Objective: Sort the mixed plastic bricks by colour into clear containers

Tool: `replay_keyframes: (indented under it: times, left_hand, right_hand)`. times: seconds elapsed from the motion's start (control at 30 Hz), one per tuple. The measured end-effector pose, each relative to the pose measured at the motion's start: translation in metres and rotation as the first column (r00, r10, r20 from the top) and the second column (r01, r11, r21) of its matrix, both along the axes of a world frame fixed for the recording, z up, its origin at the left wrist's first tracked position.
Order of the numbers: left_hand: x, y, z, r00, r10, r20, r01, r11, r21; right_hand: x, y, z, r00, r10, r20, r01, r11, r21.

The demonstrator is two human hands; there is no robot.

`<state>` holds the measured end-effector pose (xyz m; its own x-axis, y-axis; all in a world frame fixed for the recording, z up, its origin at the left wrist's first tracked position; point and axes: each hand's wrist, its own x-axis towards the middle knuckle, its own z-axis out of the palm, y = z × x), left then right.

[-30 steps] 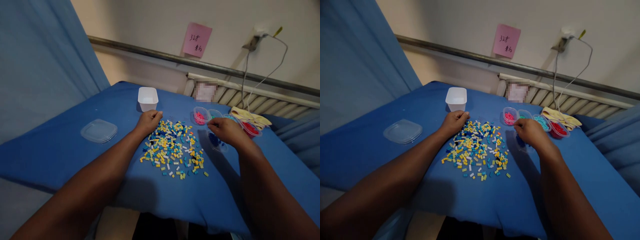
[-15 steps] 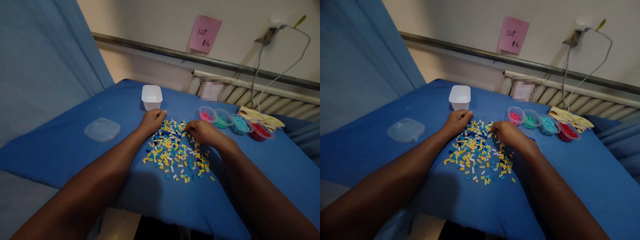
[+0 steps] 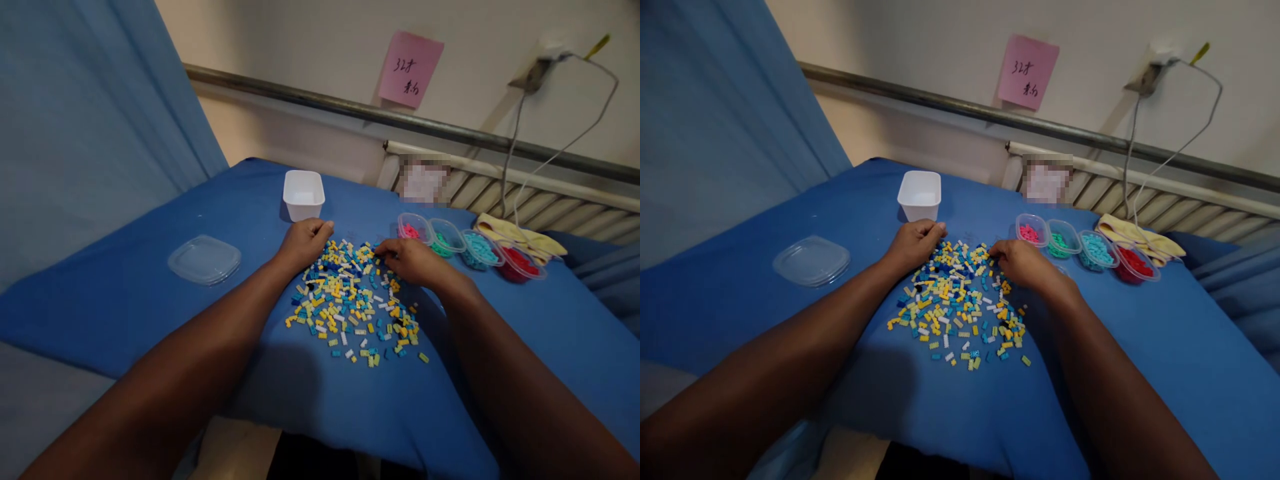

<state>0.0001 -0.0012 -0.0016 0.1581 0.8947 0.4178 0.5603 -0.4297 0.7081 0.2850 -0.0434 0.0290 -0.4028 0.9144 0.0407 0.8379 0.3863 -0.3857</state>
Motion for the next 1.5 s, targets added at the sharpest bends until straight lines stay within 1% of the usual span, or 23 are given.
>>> replay_keyframes:
  times: [0.1,0.23,0.33,0.53,0.67,0.87,1.0,1.1,1.17,1.23,1.3,1.33,1.4,1.5]
  left_hand:
    - [0.0,-0.001,0.001,1.0,0.0,0.0,0.0,1.0,-0.005]
    - [-0.001,-0.002,0.002,1.0,0.001,0.004,-0.001,1.0,-0.011]
    - [-0.001,0.0,0.0,1.0,-0.004,0.006,0.004,1.0,-0.005]
    - [-0.001,0.002,-0.002,1.0,-0.011,0.006,0.011,1.0,0.001]
    - [-0.001,0.002,-0.001,1.0,-0.008,0.004,0.008,1.0,-0.001]
    - [-0.001,0.002,-0.003,1.0,-0.003,-0.004,0.003,1.0,-0.002]
    - [-0.001,0.002,-0.003,1.0,-0.002,0.001,0.002,1.0,-0.001]
    - [0.0,0.001,-0.001,1.0,-0.001,0.0,0.001,1.0,0.003]
    - [0.0,0.0,0.0,1.0,-0.004,0.0,0.004,1.0,0.001]
    - [-0.001,-0.001,0.0,1.0,-0.003,-0.003,0.003,1.0,0.001]
    - [-0.001,0.0,0.001,1.0,-0.002,-0.012,0.002,1.0,0.006]
    - [-0.002,0.0,0.001,1.0,0.001,-0.016,-0.001,1.0,0.01]
    - [-0.002,0.001,0.001,1.0,0.001,-0.024,-0.001,1.0,0.018]
    - [-0.003,0.003,0.0,1.0,-0.002,-0.031,0.002,1.0,0.022]
  right_hand:
    - [0.001,0.002,-0.002,1.0,-0.008,-0.001,0.008,0.999,-0.031]
    - [0.005,0.003,-0.006,0.999,-0.05,-0.01,0.049,0.995,-0.083]
    - [0.005,0.003,-0.008,0.998,-0.032,-0.048,0.027,0.994,-0.109]
    - [-0.006,-0.002,-0.005,1.0,0.002,-0.012,-0.002,0.999,-0.041]
    - [-0.007,-0.003,-0.005,1.0,0.014,0.001,-0.014,1.0,0.003]
    - [-0.008,-0.003,-0.006,0.999,0.007,-0.042,-0.008,1.0,-0.006]
    - [-0.011,-0.003,-0.007,1.0,0.007,-0.022,-0.006,1.0,0.016]
    - [-0.007,-0.001,-0.01,0.998,0.003,-0.059,-0.002,1.0,0.011]
    - [0.0,0.001,-0.011,0.994,0.0,-0.112,-0.003,1.0,-0.023]
    - [0.011,0.002,-0.006,0.982,-0.009,-0.188,-0.012,0.994,-0.106]
    - [0.026,0.002,0.004,0.968,-0.03,-0.251,-0.018,0.982,-0.187]
    - [0.035,0.001,0.011,0.966,-0.041,-0.254,-0.013,0.978,-0.207]
    - [0.054,-0.002,0.024,0.981,-0.062,-0.182,0.028,0.982,-0.185]
    - [0.08,-0.006,0.04,0.99,-0.137,0.026,0.14,0.984,-0.111]
